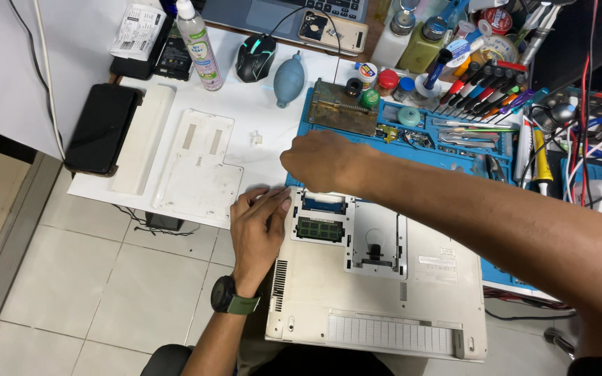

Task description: The person uses a screwdriver to remove screws from the bottom of a white laptop and then removes the optical drive. The person then flips the laptop and removes the battery.

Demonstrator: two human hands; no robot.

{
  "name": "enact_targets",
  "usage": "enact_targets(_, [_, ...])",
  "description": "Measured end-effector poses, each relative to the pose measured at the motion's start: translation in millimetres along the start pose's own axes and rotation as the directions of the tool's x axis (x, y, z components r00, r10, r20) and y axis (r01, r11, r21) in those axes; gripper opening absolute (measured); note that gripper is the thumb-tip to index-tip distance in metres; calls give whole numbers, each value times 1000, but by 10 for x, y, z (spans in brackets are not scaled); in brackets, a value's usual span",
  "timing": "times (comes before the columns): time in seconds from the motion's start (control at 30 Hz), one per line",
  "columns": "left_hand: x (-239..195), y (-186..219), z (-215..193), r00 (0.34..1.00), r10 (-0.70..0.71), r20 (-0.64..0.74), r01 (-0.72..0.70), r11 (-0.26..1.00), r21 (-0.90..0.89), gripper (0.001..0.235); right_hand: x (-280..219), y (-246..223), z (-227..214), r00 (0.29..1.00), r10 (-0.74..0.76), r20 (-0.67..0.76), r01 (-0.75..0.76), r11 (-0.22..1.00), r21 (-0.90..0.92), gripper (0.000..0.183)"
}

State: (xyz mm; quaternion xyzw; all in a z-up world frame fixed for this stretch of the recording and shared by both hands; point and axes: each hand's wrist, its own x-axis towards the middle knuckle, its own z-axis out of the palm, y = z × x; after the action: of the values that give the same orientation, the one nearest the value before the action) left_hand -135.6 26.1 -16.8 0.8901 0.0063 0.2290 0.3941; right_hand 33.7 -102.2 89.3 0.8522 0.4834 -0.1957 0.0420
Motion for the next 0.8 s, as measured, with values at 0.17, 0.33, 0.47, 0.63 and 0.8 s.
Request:
enact_targets(0.17, [-35, -35, 11, 1000, 1, 9, -1, 1000, 20, 21, -316, -298, -315, 961, -58, -272, 82, 994, 78, 32])
enact_targets(0.33, [-23, 22, -29, 1000, 7, 17, -7, 1000, 13, 23, -436, -311, -331, 966, -46, -253, 100, 974, 203, 31])
enact_targets(0.47, [-26, 23, -29, 1000, 13, -3, -13, 1000, 17, 23, -390, -216, -270, 982, 16, -189, 9, 991, 136, 28])
enact_targets(0.63, [-25, 6, -20, 1000, 11, 3, -11, 1000, 26, 25, -383, -101, -309, 996, 49, -73, -27, 959, 281, 30])
enact_targets(0.8, [-14, 55, -57, 1000, -2, 17, 2, 1000, 3, 28, -401, -172, -395, 994, 96, -45, -82, 967, 243, 39])
